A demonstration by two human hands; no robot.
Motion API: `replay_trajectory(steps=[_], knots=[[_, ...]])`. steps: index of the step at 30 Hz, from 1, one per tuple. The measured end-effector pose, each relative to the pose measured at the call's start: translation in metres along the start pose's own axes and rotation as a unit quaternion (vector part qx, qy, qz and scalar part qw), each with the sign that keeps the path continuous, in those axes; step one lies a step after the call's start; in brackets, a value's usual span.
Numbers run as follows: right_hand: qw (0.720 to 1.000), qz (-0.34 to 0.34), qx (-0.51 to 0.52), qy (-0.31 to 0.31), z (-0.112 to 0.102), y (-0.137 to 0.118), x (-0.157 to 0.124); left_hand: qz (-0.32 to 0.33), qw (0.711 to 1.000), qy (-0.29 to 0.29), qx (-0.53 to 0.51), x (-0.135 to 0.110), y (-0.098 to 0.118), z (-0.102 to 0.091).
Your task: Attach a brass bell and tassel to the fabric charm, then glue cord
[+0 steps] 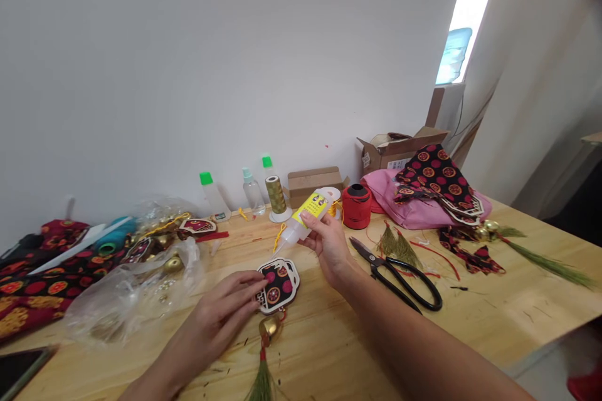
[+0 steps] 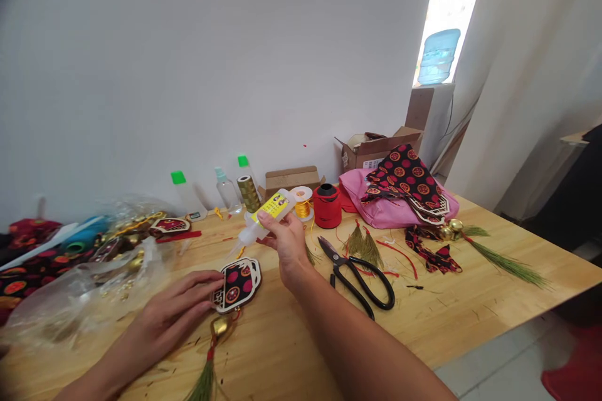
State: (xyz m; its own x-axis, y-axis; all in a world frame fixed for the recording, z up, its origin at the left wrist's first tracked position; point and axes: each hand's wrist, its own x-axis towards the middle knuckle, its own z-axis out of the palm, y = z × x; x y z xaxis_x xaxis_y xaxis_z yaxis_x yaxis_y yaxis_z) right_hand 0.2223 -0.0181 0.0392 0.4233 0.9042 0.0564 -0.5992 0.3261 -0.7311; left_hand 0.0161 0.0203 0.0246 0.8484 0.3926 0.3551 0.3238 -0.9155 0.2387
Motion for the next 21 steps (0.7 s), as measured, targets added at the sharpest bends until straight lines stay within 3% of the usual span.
replay_trajectory(steps=[3, 6, 8, 11, 12, 13, 14, 16, 18, 21], knots=[[0.998, 0.032, 0.062, 0.012, -0.002, 0.001, 0.003, -0.082, 0.992, 0.093, -0.038, -0.003, -0.002, -0.005], [0.985, 0.101, 0.133, 0.049, -0.005, 0.0, 0.004, -0.183, 0.957, 0.209, -0.085, -0.008, -0.007, -0.021], [0.978, 0.134, 0.148, 0.063, -0.007, 0.0, 0.005, -0.242, 0.912, 0.295, -0.149, -0.013, -0.013, -0.04], [0.975, 0.148, 0.152, 0.059, -0.008, 0.002, 0.005, -0.271, 0.806, 0.448, -0.275, -0.026, -0.022, -0.073], [0.976, 0.15, 0.15, 0.056, -0.008, 0.002, 0.004, -0.279, 0.783, 0.472, -0.295, -0.031, -0.025, -0.083], [0.976, 0.153, 0.147, 0.054, -0.008, 0.003, 0.004, -0.295, 0.78, 0.467, -0.293, -0.037, -0.028, -0.091], [0.976, 0.155, 0.143, 0.052, -0.008, 0.005, 0.003, -0.318, 0.798, 0.433, -0.272, -0.043, -0.031, -0.096], [0.977, 0.16, 0.136, 0.047, -0.007, 0.007, 0.002, -0.347, 0.867, 0.304, -0.189, -0.053, -0.036, -0.1], [0.978, 0.159, 0.131, 0.044, -0.006, 0.009, 0.001, -0.317, 0.927, 0.178, -0.092, -0.06, -0.042, -0.097], [0.979, 0.154, 0.123, 0.048, -0.006, 0.01, 0.002, -0.237, 0.968, 0.073, 0.025, -0.064, -0.052, -0.085]])
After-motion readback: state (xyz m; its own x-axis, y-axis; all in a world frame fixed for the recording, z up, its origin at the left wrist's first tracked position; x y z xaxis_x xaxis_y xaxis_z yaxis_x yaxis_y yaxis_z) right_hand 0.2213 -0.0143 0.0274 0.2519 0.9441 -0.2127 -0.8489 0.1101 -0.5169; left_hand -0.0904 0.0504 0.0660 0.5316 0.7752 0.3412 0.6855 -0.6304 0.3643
